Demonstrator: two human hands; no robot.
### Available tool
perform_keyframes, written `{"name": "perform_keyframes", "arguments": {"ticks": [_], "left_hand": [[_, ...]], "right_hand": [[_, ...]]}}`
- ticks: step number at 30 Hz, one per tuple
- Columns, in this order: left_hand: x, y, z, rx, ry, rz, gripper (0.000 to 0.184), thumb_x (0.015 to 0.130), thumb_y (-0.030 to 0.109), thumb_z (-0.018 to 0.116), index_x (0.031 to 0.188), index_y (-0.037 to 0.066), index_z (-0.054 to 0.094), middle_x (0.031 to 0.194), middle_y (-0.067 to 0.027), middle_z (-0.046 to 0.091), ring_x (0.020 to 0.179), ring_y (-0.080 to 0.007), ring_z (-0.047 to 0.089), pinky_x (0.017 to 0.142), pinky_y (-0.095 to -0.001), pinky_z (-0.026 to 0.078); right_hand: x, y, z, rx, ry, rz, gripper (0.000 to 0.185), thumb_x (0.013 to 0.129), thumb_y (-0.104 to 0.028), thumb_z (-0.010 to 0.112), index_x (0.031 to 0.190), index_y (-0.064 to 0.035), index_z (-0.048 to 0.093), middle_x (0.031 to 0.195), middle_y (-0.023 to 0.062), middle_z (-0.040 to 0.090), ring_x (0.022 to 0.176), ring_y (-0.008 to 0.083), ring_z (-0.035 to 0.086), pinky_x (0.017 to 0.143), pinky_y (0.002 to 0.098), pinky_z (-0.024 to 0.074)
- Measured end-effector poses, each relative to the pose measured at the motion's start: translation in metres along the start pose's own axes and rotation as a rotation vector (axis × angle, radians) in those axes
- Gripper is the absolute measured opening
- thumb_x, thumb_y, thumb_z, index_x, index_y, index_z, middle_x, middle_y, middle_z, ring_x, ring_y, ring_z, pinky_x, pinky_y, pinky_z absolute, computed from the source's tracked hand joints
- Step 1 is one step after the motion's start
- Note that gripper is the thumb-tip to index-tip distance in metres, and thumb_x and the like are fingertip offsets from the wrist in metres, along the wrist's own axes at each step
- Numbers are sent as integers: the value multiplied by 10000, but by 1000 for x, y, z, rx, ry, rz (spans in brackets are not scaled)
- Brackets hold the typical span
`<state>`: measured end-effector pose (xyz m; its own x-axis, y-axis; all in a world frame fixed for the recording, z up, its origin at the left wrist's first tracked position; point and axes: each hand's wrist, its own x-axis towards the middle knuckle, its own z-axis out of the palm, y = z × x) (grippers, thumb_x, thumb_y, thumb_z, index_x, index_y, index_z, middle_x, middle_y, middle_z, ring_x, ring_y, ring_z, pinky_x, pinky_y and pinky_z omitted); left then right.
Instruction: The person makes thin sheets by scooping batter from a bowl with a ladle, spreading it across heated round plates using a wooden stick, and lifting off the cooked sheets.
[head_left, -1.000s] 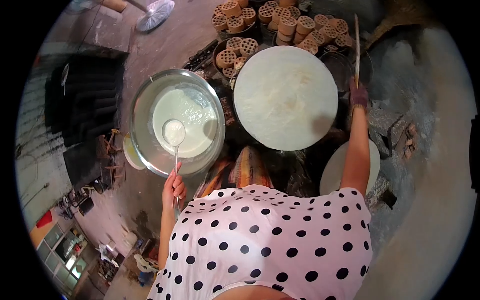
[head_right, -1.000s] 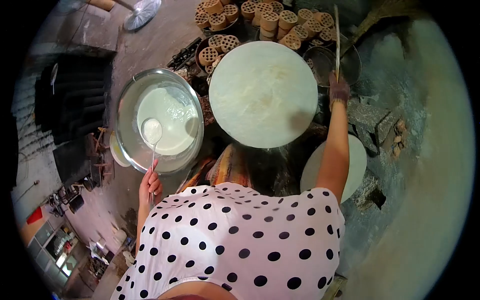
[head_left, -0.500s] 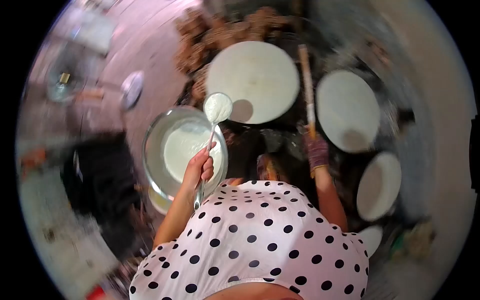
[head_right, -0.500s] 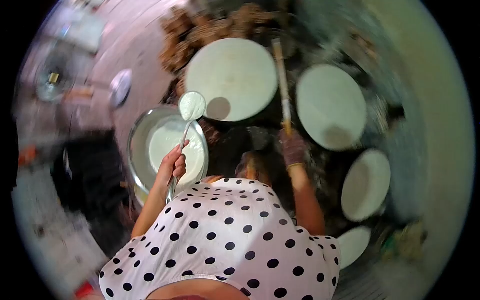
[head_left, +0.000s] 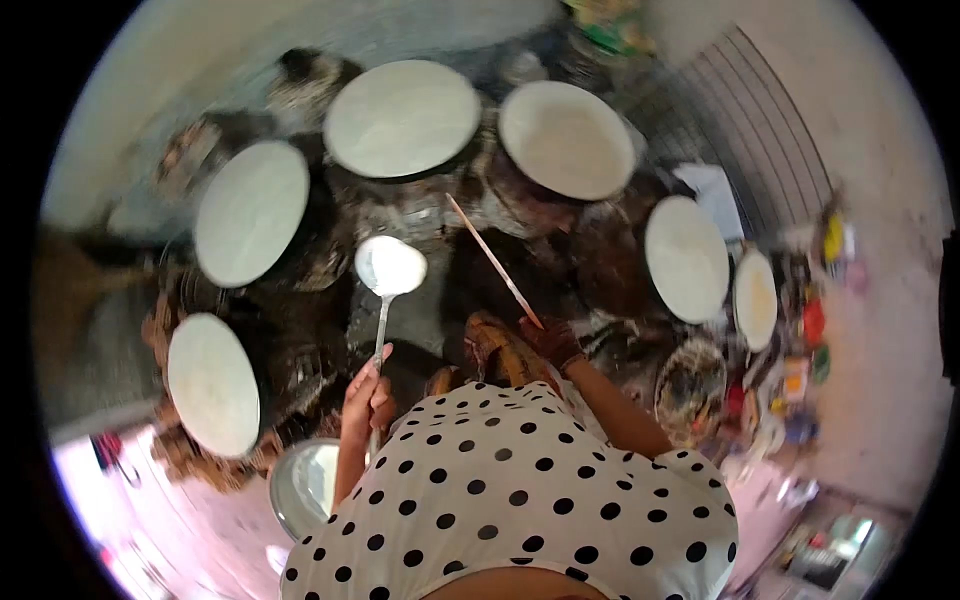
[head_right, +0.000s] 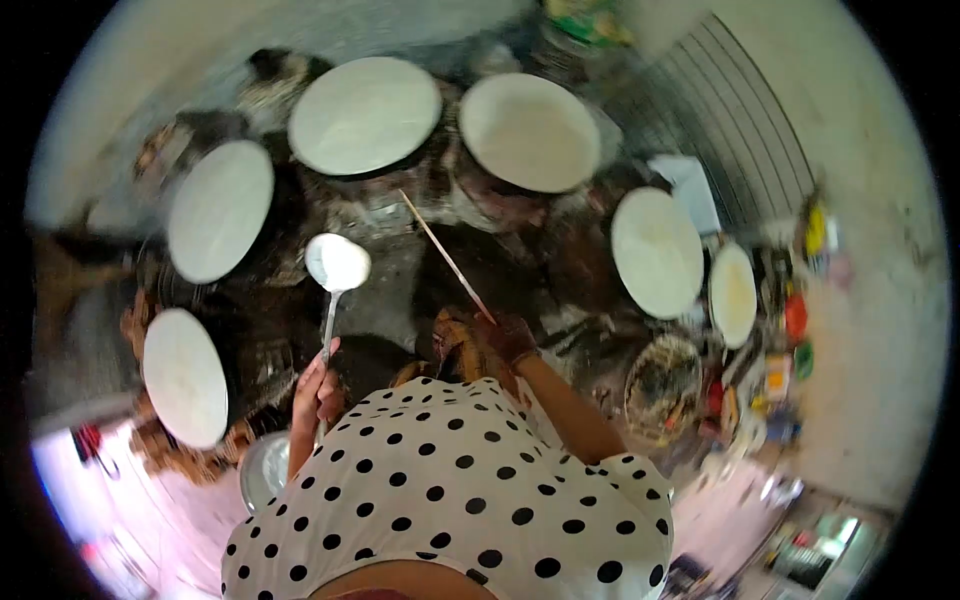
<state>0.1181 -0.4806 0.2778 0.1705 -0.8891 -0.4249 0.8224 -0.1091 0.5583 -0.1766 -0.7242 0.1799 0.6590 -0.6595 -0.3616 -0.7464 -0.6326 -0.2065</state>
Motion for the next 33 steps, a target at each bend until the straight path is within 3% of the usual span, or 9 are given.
{"name": "perform_keyframes", "arguments": {"ticks": [4,10,12,14,17,23,29,31,33], "left_hand": [[65,-29,78,-149,-42,-196,469,1016,223,383,1438,49,275,561,53,337,360,-34,307,342,-216,249],[102,-45,164,289,-103,-127,501,1003,250,429,1430,30,288,547,57,353,357,-35,304,339,-209,259],[124,-62,182,642,-37,-84,514,992,275,461,1423,37,316,536,57,345,362,-38,285,341,-211,251],[156,-89,181,528,-59,-138,468,1003,258,437,1410,46,346,551,54,341,380,-38,280,353,-212,249],[184,-118,205,149,70,-309,399,1027,208,363,1397,58,365,603,55,367,402,-34,287,370,-217,249],[191,-140,233,258,127,-328,387,1021,208,383,1379,61,384,594,64,312,398,-31,280,365,-225,246],[197,-151,245,228,176,-304,388,1027,228,363,1382,69,365,578,67,339,400,-13,302,365,-202,251],[198,-151,249,234,178,-287,378,1020,216,381,1367,67,388,577,67,327,393,-21,300,360,-204,265],[193,-151,248,233,183,-263,367,1012,205,399,1351,65,412,576,68,315,386,-29,299,355,-206,279]], "right_hand": [[-26,92,65,739,-33,347,335,894,-380,578,988,-79,691,841,124,675,726,224,621,642,359,482],[-52,152,-24,569,-196,451,417,843,-435,633,986,-46,683,856,150,678,757,224,637,677,352,484],[-63,196,-7,628,154,419,419,839,-417,636,1034,-47,664,907,157,682,795,288,640,709,384,487],[-61,235,11,687,392,411,422,837,-406,637,1058,-48,653,922,165,682,813,329,638,728,405,488],[-65,279,21,705,51,648,413,840,-385,637,1087,-53,638,976,178,669,856,345,626,761,420,487],[-122,336,96,908,843,607,368,871,-365,601,1091,-72,633,1006,151,667,858,326,629,748,391,498],[-145,418,36,831,463,1457,310,918,-278,544,1087,-22,592,966,118,653,850,251,627,694,358,477],[-153,472,93,1648,902,1106,364,897,-343,565,1064,-23,607,925,105,656,816,213,620,661,347,467],[-158,502,115,1489,723,1109,334,920,-278,534,1159,-45,551,1020,90,631,922,224,600,732,347,471]]}}
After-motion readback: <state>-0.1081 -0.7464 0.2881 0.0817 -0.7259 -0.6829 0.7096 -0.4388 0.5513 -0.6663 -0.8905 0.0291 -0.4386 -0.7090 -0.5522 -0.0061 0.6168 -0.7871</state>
